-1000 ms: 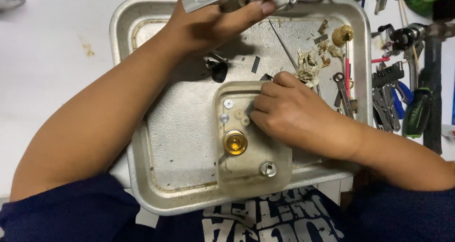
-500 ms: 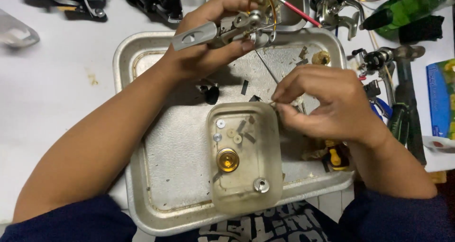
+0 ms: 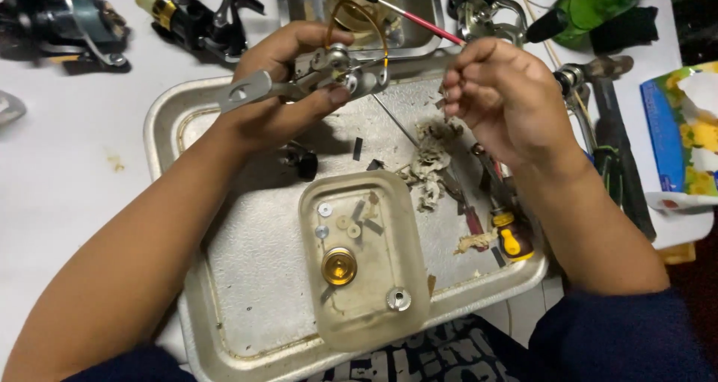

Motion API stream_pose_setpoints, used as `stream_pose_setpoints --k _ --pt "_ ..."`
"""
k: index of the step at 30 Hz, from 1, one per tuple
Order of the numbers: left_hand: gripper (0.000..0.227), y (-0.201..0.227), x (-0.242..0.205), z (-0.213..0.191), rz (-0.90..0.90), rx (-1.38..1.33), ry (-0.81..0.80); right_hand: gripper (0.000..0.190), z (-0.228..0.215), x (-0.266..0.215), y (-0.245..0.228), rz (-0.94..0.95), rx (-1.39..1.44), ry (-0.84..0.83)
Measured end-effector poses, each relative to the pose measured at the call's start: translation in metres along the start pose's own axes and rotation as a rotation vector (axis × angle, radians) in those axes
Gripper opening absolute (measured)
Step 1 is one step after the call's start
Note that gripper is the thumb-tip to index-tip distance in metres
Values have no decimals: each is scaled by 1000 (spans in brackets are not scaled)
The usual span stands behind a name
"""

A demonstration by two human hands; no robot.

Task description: Assembling and repairing the internal mechanical components of a fishing reel on a workbench.

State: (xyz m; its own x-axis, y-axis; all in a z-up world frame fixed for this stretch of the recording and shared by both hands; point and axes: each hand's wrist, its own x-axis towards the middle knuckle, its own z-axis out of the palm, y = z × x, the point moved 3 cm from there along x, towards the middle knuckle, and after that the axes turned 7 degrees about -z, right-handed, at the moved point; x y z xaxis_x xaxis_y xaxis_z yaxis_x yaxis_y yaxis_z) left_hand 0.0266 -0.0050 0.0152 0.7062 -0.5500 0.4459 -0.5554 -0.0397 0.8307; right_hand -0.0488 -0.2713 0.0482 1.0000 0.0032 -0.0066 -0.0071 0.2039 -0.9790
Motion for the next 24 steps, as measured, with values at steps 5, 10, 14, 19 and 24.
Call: stream_pose_setpoints --k 5,10,14,19,24 --pt "40 -4 -2 -2 -81 -58 13 7 -47 4 6 82 347 209" --pt "38 -3 -5 -6 -136 -67 8 18 -56 -25 -13 -8 -36 119" --pt "37 -4 -7 -8 -101 -55 20 12 -55 -42 -28 -186 -1014 63" --pt "38 -1 -8 -9 -138 15 40 15 -64 -49 -8 -249 -1510 -102" --pt "40 -1 -8 -9 -160 -27 27 32 -70 -57 13 -111 -1795 -125"
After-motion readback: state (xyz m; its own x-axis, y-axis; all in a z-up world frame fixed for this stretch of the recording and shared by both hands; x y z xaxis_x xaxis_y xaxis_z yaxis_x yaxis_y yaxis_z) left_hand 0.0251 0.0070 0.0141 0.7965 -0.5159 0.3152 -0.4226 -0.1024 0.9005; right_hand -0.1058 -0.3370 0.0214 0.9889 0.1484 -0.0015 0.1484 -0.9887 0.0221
